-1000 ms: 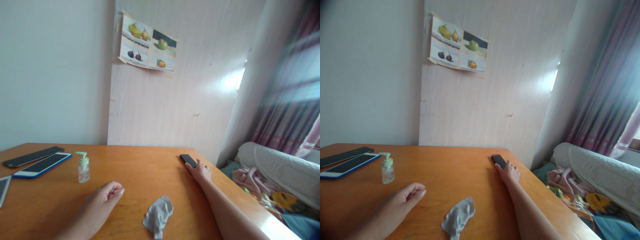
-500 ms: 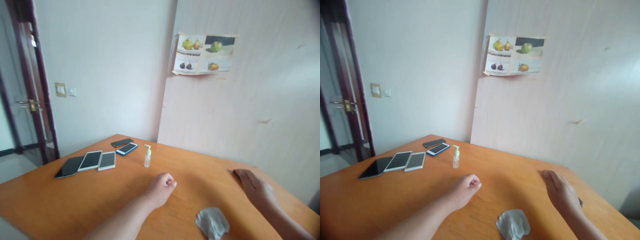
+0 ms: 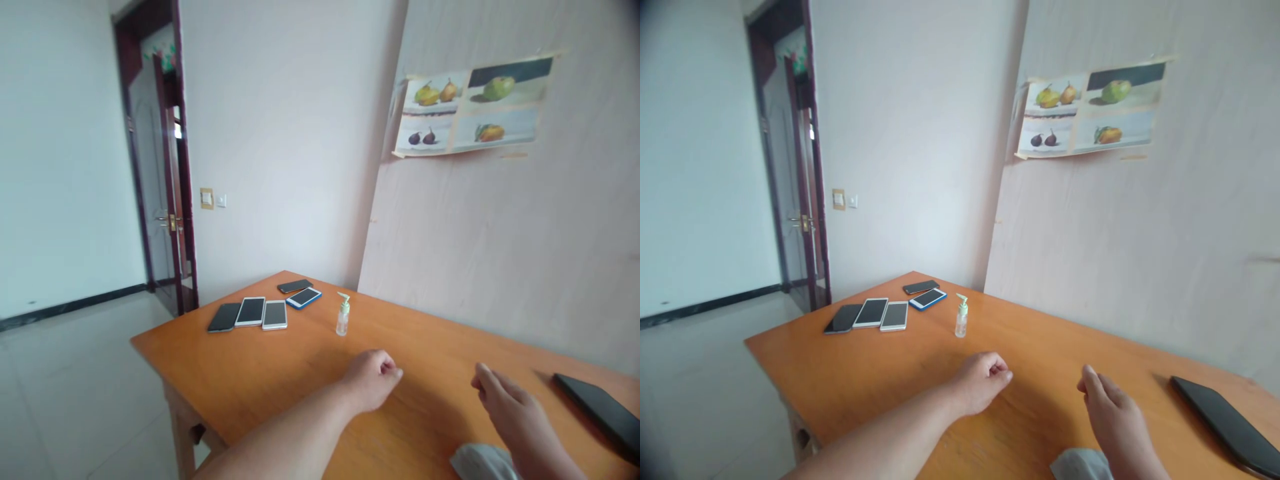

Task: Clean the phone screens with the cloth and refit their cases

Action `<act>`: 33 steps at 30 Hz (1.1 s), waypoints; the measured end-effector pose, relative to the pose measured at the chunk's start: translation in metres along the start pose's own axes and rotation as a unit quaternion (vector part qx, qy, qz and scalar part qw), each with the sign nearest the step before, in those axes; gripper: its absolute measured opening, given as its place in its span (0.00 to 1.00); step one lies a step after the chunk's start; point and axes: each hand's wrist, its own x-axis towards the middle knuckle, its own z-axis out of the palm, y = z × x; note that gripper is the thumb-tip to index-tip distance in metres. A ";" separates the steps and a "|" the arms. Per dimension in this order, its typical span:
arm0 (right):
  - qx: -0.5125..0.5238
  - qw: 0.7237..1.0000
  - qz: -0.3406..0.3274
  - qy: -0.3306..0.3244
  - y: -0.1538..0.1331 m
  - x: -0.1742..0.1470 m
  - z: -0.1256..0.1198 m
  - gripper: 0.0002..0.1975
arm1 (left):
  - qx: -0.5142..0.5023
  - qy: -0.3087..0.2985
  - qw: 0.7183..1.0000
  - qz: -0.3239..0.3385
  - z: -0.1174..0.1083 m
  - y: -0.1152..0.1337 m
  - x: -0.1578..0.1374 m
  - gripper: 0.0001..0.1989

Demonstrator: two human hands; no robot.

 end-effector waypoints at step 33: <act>-0.185 0.955 -0.113 -0.204 0.009 -0.007 0.023 0.25 | 0.108 0.276 0.929 -0.221 -0.056 -0.030 0.017 0.09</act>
